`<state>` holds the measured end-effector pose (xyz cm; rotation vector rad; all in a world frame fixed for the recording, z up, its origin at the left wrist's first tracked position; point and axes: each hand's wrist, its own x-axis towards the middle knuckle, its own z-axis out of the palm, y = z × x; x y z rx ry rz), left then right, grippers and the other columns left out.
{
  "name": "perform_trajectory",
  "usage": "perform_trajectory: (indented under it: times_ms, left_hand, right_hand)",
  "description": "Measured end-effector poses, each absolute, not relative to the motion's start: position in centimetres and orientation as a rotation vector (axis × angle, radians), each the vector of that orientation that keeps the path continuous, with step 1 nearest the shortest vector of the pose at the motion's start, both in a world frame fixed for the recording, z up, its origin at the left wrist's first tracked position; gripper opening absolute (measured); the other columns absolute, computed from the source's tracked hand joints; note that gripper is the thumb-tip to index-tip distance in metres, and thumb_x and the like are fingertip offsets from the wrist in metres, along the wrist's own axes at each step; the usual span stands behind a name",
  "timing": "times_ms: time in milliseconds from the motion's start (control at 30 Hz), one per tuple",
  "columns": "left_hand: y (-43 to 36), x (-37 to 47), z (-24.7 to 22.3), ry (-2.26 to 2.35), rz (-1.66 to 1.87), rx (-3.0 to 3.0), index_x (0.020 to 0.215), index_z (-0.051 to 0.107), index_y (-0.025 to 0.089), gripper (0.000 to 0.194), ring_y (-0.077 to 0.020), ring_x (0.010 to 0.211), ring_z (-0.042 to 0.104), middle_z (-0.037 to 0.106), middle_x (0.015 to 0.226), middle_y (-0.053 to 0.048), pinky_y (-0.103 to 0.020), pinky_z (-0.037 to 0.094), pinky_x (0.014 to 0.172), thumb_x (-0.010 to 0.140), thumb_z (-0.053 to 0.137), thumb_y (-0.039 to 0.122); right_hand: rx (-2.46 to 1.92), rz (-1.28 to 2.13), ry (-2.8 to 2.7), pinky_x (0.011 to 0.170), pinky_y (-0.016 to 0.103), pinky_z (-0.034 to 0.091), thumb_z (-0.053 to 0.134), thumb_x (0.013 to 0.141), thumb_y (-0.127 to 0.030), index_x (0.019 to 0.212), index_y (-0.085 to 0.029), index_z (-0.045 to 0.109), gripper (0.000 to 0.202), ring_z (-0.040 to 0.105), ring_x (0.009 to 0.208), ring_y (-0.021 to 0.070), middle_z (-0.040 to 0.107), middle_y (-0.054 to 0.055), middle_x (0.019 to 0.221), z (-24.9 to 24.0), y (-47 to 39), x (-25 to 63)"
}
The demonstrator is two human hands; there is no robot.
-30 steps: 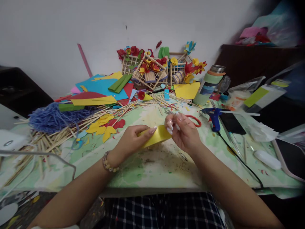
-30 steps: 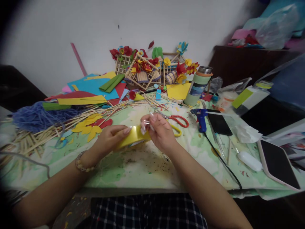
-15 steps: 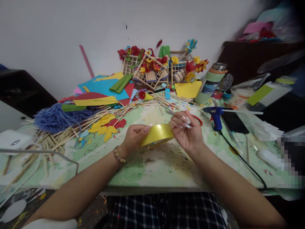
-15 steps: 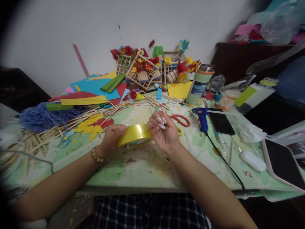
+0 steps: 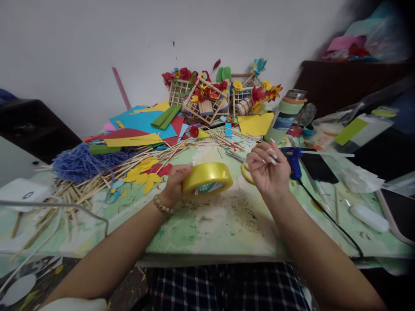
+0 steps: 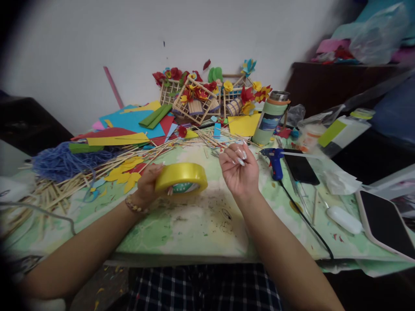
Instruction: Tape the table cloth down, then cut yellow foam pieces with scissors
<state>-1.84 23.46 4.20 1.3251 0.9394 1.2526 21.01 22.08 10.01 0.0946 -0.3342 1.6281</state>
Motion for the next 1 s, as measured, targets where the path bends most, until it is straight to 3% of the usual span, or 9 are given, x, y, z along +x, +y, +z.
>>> perform_trajectory:
  times_ms: [200,333,400,500,600,733,833,900,1000]
  left_hand:
    - [24.9,-2.5,2.6,1.061,1.426,1.544,0.050,0.047,0.019,0.049,-0.0116,0.045,0.042,0.043,0.046,0.001,-0.026,0.035,0.042,0.074,0.056,0.061]
    - [25.8,-4.0,2.1,1.150,1.660,1.684,0.057,0.055,0.020,0.044,-0.0182,0.070,0.055,0.059,0.062,-0.003,-0.032,0.047,0.064,0.055,0.073,0.060]
    - [25.9,-4.5,2.6,1.141,1.648,1.796,0.057,0.056,0.020,0.044,-0.0187,0.072,0.056,0.061,0.064,-0.003,-0.032,0.047,0.066,0.056,0.072,0.061]
    - [25.4,-4.3,4.0,1.048,1.309,1.808,0.056,0.055,0.019,0.049,-0.0157,0.056,0.053,0.057,0.055,-0.003,-0.028,0.043,0.051,0.078,0.052,0.063]
    - [24.4,-3.7,5.4,1.018,1.013,1.689,0.054,0.054,0.017,0.056,-0.0117,0.041,0.044,0.051,0.045,-0.001,-0.025,0.033,0.040,0.086,0.042,0.061]
    - [23.7,-3.6,6.2,1.065,1.228,1.847,0.043,0.035,0.018,0.058,-0.0068,0.038,0.026,0.029,0.040,0.004,-0.024,0.018,0.039,0.084,0.051,0.055]
    - [23.9,-4.0,6.2,0.992,1.334,2.062,0.042,0.030,0.018,0.058,-0.0075,0.044,0.027,0.027,0.045,0.004,-0.025,0.021,0.045,0.082,0.057,0.050]
    - [24.1,-4.4,6.2,0.949,1.335,2.164,0.043,0.033,0.017,0.055,-0.0088,0.047,0.031,0.032,0.047,0.002,-0.026,0.026,0.049,0.083,0.056,0.047]
    - [24.3,-4.7,6.0,0.882,1.320,2.256,0.044,0.037,0.018,0.051,-0.0101,0.049,0.036,0.037,0.048,0.001,-0.027,0.030,0.052,0.086,0.053,0.042]
  right_hand:
    - [-0.055,1.553,-0.482,0.049,0.022,0.039,0.046,0.094,-0.019,0.061,-0.020,0.029,0.037,0.037,0.045,0.0071,0.039,-0.006,0.055,10.2,21.7,20.8]
    - [-0.222,1.460,-0.639,0.049,0.026,0.036,0.049,0.092,-0.027,0.057,-0.020,0.029,0.042,0.030,0.045,0.0095,0.032,-0.005,0.056,10.1,21.7,20.9]
    - [-0.244,1.432,-0.721,0.048,0.026,0.034,0.051,0.091,-0.030,0.056,-0.020,0.028,0.044,0.028,0.046,0.0102,0.028,-0.004,0.056,10.1,21.6,20.9]
    - [-0.247,1.423,-0.787,0.049,0.025,0.034,0.054,0.089,-0.032,0.055,-0.020,0.029,0.044,0.028,0.047,0.0106,0.025,-0.004,0.056,9.9,21.5,20.9]
    - [-0.225,1.480,-0.784,0.051,0.025,0.036,0.057,0.086,-0.032,0.054,-0.020,0.034,0.041,0.033,0.050,0.0102,0.030,-0.004,0.058,9.6,21.7,21.0]
    - [-0.250,1.496,-0.692,0.061,0.024,0.043,0.061,0.081,-0.028,0.055,-0.018,0.039,0.036,0.049,0.066,0.0097,0.050,-0.001,0.073,9.2,22.3,21.1]
    - [-0.317,1.469,-0.692,0.076,0.030,0.048,0.064,0.077,-0.031,0.055,-0.019,0.039,0.036,0.057,0.086,0.0143,0.058,0.000,0.085,9.1,22.4,21.1]
    - [-0.368,1.471,-0.734,0.080,0.034,0.048,0.064,0.076,-0.034,0.056,-0.020,0.036,0.037,0.057,0.081,0.0149,0.056,0.000,0.078,9.2,22.4,21.0]
    - [-0.464,1.436,-0.767,0.072,0.032,0.047,0.062,0.074,-0.036,0.058,-0.021,0.034,0.036,0.047,0.057,0.0107,0.045,-0.004,0.061,9.3,22.4,20.9]
